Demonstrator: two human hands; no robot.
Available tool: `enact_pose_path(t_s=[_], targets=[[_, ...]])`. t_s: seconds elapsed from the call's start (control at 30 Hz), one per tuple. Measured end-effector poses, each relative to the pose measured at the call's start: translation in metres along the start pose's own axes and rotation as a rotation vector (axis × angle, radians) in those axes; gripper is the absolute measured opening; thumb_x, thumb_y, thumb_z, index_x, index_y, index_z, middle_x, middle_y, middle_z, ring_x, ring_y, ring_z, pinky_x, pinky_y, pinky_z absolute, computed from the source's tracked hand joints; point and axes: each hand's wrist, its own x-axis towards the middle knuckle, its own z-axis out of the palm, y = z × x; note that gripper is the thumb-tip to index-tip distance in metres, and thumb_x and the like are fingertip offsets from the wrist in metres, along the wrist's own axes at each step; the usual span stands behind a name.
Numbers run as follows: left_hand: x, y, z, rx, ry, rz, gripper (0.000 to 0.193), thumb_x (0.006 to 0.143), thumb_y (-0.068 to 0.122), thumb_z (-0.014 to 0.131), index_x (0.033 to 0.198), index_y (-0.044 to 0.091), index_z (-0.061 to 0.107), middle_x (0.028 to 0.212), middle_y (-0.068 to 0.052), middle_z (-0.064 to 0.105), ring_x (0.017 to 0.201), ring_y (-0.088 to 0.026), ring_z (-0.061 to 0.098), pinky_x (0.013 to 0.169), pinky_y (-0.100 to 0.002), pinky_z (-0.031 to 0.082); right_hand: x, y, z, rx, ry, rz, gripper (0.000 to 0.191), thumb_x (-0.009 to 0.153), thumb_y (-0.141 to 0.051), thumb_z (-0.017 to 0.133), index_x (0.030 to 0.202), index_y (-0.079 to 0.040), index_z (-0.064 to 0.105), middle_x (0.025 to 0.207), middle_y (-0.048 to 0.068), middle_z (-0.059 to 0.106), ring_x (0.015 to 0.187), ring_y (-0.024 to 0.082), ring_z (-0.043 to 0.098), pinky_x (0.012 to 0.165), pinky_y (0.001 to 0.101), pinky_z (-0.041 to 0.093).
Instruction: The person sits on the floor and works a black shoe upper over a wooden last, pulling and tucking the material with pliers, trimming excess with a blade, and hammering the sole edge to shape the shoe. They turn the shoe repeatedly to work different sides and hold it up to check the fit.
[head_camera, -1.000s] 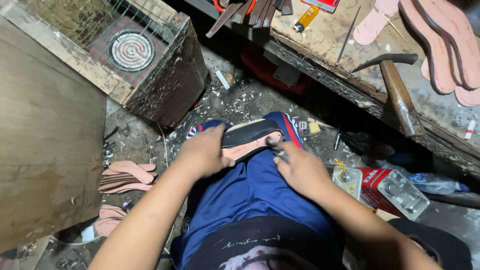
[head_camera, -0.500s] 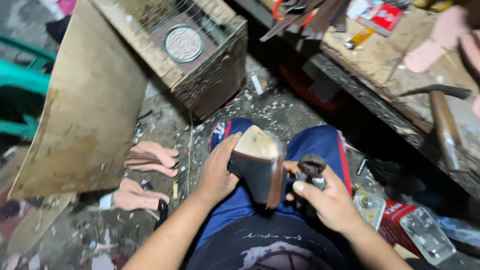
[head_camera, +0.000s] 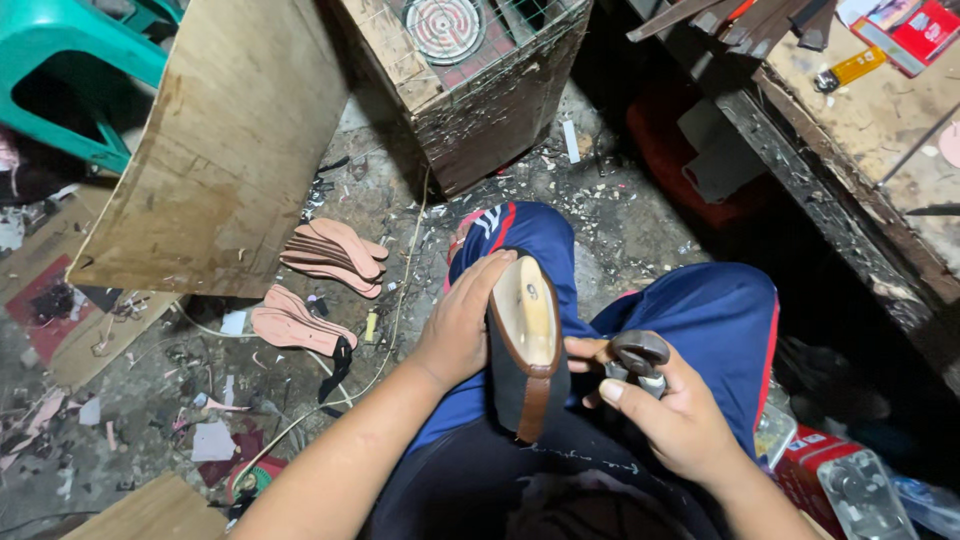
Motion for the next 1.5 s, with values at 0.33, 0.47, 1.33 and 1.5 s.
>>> enact_pose_path(t_s=[0.33, 0.47, 1.33, 1.5], targets=[[0.088, 0.006, -0.014, 0.263, -0.19, -0.043, 0.066, 0.071, 0.028, 0.088, 0.128, 0.007, 0.061, 0.106, -0.016, 0.065, 0.103, -0.039, 0.062, 0.089, -0.048, 0.049, -0.01, 0.004, -0.025, -0.895, 0.12, -0.44, 0.055, 0.084, -0.019, 0.072, 0.13, 0.007, 0.056, 0.098, 0.01, 0.066, 0.089, 0.014, 0.063, 0.083, 0.0314, 0.046], [0.083, 0.004, -0.008, 0.414, -0.262, -0.082, 0.062, 0.072, 0.032, 0.085, 0.127, 0.014, 0.064, 0.102, -0.014, 0.067, 0.099, -0.037, 0.066, 0.083, -0.048, 0.053, 0.007, 0.013, -0.026, -0.43, 0.081, 0.244, 0.024, 0.093, -0.021, 0.07, 0.106, -0.001, 0.064, 0.085, 0.008, 0.059, 0.076, 0.013, 0.053, 0.069, 0.0288, 0.047], [0.068, 0.009, -0.018, 0.252, -0.574, -0.252, 0.094, 0.076, 0.039, 0.081, 0.153, 0.02, 0.031, 0.107, -0.023, 0.069, 0.094, -0.045, 0.067, 0.079, -0.054, 0.053, 0.072, 0.002, -0.004, -1.13, 0.03, -0.19, 0.049, 0.083, -0.016, 0.069, 0.129, -0.002, 0.058, 0.114, 0.024, 0.069, 0.105, 0.043, 0.066, 0.088, 0.047, 0.051], [0.058, 0.03, -0.013, 0.356, -0.644, -0.409, 0.091, 0.086, 0.029, 0.073, 0.16, 0.021, 0.021, 0.108, -0.024, 0.067, 0.093, -0.045, 0.068, 0.082, -0.054, 0.054, 0.065, -0.007, 0.009, -1.226, 0.017, -0.13, 0.054, 0.086, -0.017, 0.069, 0.134, 0.002, 0.053, 0.118, 0.025, 0.068, 0.11, 0.042, 0.065, 0.094, 0.0487, 0.049]])
